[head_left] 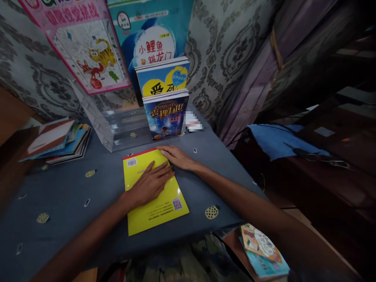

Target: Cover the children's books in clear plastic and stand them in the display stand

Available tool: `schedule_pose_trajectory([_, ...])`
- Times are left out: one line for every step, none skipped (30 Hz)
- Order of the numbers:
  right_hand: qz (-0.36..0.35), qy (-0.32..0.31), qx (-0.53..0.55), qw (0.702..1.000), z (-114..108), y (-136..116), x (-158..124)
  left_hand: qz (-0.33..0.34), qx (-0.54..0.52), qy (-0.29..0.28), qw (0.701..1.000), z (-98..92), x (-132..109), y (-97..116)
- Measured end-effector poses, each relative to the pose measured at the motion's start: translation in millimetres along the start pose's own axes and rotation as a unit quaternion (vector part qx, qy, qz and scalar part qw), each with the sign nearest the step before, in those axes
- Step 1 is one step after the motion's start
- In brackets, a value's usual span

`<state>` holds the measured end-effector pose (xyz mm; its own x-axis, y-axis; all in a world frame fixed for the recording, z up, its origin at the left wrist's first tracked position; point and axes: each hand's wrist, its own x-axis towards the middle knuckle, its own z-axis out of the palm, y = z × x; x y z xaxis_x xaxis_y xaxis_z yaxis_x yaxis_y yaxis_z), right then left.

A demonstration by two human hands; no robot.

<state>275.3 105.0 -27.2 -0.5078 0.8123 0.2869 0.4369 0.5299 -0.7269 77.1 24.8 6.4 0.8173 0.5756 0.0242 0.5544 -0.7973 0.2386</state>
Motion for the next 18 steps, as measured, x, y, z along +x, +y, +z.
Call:
schedule_pose_trajectory([0.000, -0.001, 0.000, 1.000, -0.1, -0.1, 0.1, 0.007, 0.002, 0.002, 1.000, 1.5, -1.9, 2.8])
schedule_pose_trajectory([0.000, -0.002, 0.001, 1.000, -0.2, 0.0, 0.3, 0.015, 0.005, 0.006, 1.000, 2.9, -3.9, 5.7])
schedule_pose_trajectory([-0.001, -0.003, 0.002, 1.000, -0.2, 0.0, 0.4, 0.022, 0.009, 0.010, 1.000, 4.0, -6.0, 8.9])
schedule_pose_trajectory([-0.002, -0.003, 0.003, 1.000, -0.3, 0.1, 0.6, 0.029, 0.013, 0.014, 0.999, 5.0, -8.1, 12.3])
schedule_pose_trajectory([-0.003, -0.003, 0.004, 1.000, -0.4, 0.1, 0.7, 0.037, 0.017, 0.015, 0.999, 5.6, -10.2, 15.9])
schedule_pose_trajectory([-0.003, -0.002, 0.004, 1.000, -0.4, 0.1, 0.7, 0.043, 0.019, 0.015, 0.999, 5.9, -12.3, 19.5])
schedule_pose_trajectory([-0.003, -0.002, 0.004, 1.000, -0.5, -0.1, 0.6, 0.049, 0.021, 0.012, 0.998, 5.9, -14.3, 23.0])
schedule_pose_trajectory([-0.003, -0.002, 0.004, 1.000, -0.5, -0.4, 0.4, 0.055, 0.021, 0.009, 0.998, 5.8, -16.3, 26.6])
schedule_pose_trajectory([-0.003, -0.001, 0.004, 1.000, -0.5, -0.8, 0.3, 0.061, 0.019, 0.003, 0.998, 5.6, -18.2, 30.1])
schedule_pose_trajectory([-0.003, -0.001, 0.004, 1.000, -0.5, -1.2, 0.1, 0.067, 0.016, -0.002, 0.998, 5.4, -20.1, 33.6])
schedule_pose_trajectory([-0.003, 0.000, 0.004, 1.000, -0.4, -1.7, 0.0, 0.074, 0.012, -0.006, 0.997, 5.3, -22.0, 37.0])
schedule_pose_trajectory([-0.002, 0.000, 0.002, 1.000, -0.3, -2.0, 0.0, 0.078, 0.008, -0.009, 0.997, 5.5, -24.1, 40.5])
schedule_pose_trajectory([-0.001, 0.000, 0.000, 1.000, -0.2, -2.3, 0.1, 0.082, 0.004, -0.009, 0.997, 5.8, -26.1, 44.0])
schedule_pose_trajectory([-0.001, -0.001, -0.004, 1.000, -0.2, -2.5, 0.3, 0.085, 0.000, -0.008, 0.996, 6.3, -28.3, 47.6])
schedule_pose_trajectory([-0.001, -0.003, -0.008, 1.000, -0.2, -2.6, 0.5, 0.087, -0.004, -0.007, 0.996, 7.1, -30.5, 51.1])
schedule_pose_trajectory([-0.002, -0.005, -0.014, 1.000, -0.2, -2.7, 0.6, 0.089, -0.007, -0.006, 0.996, 8.0, -32.8, 54.5])
schedule_pose_trajectory([-0.004, -0.008, -0.019, 1.000, -0.2, -3.0, 0.7, 0.090, -0.010, -0.007, 0.996, 9.1, -35.0, 57.8])
schedule_pose_trajectory([-0.005, -0.011, -0.026, 1.000, -0.1, -3.4, 0.5, 0.091, -0.012, -0.009, 0.996, 10.3, -37.1, 60.8])
